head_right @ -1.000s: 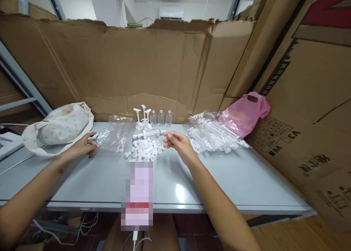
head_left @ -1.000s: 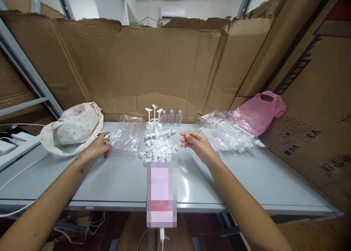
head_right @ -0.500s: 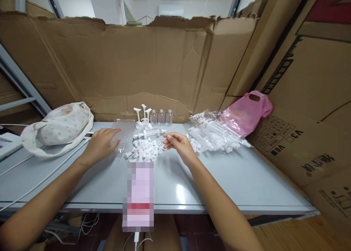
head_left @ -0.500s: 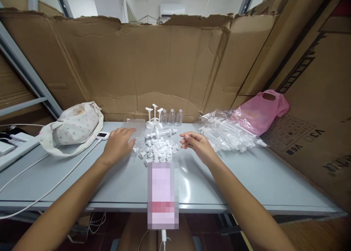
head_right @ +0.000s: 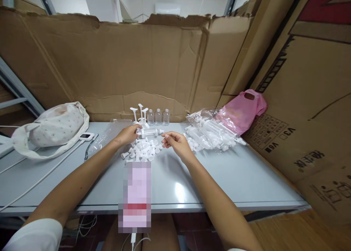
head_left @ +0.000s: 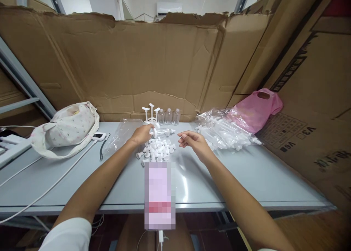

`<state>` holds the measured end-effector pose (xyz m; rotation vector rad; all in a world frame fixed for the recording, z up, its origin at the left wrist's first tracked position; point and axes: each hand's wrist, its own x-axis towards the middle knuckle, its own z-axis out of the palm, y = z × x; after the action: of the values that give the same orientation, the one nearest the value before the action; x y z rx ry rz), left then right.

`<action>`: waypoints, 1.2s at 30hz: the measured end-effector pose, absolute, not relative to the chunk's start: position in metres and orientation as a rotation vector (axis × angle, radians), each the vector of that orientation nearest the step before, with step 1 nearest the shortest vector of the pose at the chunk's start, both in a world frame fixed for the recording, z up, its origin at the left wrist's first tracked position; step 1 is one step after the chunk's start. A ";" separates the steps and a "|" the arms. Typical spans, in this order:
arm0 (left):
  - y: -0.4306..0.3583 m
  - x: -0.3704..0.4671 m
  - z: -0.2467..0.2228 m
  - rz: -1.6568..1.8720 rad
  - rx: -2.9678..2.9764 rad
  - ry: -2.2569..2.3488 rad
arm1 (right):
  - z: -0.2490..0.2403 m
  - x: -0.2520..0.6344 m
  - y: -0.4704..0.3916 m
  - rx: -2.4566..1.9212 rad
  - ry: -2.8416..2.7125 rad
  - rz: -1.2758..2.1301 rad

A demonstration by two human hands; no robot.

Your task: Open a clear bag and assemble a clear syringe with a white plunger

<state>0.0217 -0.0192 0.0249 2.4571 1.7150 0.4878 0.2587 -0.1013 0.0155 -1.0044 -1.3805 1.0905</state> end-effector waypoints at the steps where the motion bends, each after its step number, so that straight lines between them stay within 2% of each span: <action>1: -0.023 0.023 0.027 0.524 2.466 1.706 | 0.014 0.259 -0.101 -1.033 -1.425 1.020; 8: -0.074 0.037 0.054 1.017 2.912 1.423 | 0.004 0.261 -0.098 -1.138 -1.832 0.123; 12: -0.107 0.041 0.067 1.245 3.143 1.069 | 0.005 0.259 -0.102 -1.068 -1.941 -0.045; 16: -0.133 0.041 0.074 1.156 3.272 0.808 | 0.006 0.252 -0.112 -0.988 -2.006 -0.081; 21: -0.146 0.039 0.070 1.093 3.236 0.632 | 0.007 0.241 -0.124 -0.921 -2.025 0.102; 26: -0.138 0.037 0.052 1.523 3.128 0.736 | 0.005 0.236 -0.124 -1.060 -1.867 0.335; 28: -0.133 0.038 0.042 1.662 3.003 0.869 | 0.006 0.235 -0.122 -1.067 -1.704 0.536; 32: -0.127 0.042 0.023 1.434 2.862 1.048 | 0.010 0.233 -0.120 -0.861 -1.496 1.050; 36: -0.123 0.043 0.014 1.373 2.837 1.148 | 0.012 0.228 -0.123 -0.715 -1.384 1.272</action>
<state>0.0426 -0.1234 0.0137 2.8372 1.1477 1.3728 0.2281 -0.1235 0.0120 -0.7151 -1.3843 1.2718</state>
